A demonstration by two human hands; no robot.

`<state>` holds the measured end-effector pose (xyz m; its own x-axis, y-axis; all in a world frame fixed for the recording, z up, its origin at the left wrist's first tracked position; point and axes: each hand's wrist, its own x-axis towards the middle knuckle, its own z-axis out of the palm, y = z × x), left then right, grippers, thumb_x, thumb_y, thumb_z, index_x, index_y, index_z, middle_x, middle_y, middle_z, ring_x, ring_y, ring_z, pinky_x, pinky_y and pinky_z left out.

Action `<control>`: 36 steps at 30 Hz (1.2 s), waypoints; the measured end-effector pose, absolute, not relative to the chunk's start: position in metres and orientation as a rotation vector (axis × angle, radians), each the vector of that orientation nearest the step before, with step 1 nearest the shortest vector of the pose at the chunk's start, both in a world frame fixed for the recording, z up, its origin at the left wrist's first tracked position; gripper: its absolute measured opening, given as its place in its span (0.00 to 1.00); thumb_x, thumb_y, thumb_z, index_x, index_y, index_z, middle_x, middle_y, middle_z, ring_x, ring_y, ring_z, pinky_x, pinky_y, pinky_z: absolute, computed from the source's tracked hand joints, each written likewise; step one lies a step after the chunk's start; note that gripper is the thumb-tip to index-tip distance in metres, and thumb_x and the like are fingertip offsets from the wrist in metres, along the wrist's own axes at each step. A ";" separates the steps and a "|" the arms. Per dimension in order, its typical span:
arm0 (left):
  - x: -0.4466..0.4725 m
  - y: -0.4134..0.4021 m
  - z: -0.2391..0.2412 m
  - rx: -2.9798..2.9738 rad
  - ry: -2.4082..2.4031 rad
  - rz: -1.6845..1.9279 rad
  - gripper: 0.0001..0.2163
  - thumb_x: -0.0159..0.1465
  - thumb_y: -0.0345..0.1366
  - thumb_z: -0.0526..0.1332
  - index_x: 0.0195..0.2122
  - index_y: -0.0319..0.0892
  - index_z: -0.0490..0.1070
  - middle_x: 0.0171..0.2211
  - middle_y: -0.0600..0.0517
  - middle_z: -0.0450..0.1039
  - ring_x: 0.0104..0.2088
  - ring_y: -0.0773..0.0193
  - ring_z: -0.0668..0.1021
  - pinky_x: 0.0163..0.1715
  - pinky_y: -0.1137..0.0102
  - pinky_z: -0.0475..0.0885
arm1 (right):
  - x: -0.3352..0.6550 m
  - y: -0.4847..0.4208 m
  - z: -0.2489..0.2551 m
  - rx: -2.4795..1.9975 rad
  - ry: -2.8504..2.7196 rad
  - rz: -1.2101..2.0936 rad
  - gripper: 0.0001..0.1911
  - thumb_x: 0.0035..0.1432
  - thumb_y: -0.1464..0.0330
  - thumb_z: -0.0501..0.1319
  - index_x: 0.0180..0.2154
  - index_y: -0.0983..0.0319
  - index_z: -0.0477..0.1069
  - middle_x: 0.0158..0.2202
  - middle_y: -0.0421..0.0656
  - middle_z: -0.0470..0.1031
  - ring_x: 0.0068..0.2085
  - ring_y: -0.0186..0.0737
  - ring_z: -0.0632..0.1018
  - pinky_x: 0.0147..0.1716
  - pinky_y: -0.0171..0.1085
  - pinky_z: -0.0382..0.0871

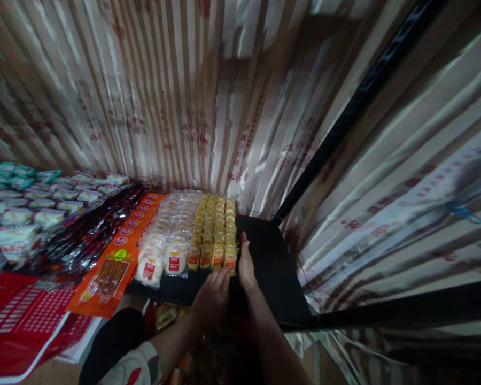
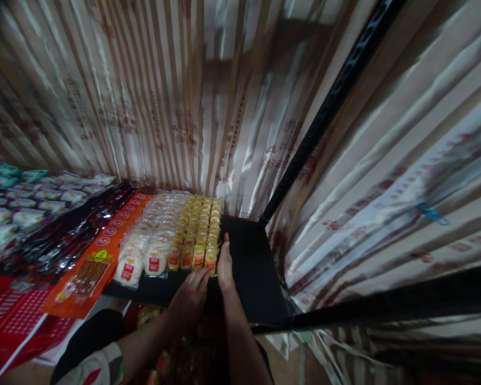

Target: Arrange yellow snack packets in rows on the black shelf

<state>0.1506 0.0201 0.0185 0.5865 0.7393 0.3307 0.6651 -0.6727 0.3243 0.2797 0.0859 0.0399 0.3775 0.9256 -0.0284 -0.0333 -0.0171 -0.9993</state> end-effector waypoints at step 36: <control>0.160 0.017 0.019 2.679 1.451 0.470 0.21 0.67 0.37 0.42 0.60 0.37 0.55 0.60 0.48 0.57 0.58 0.56 0.64 0.51 0.63 0.66 | 0.277 0.125 0.049 -0.998 -0.477 1.243 0.39 0.50 0.41 0.49 0.59 0.53 0.55 0.57 0.42 0.65 0.56 0.44 0.67 0.55 0.45 0.60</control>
<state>0.1599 0.0174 0.0188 0.5110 0.8264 0.2367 0.8083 -0.5556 0.1948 0.2769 0.1251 0.0487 0.3002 0.9317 -0.2044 -0.5560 -0.0032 -0.8312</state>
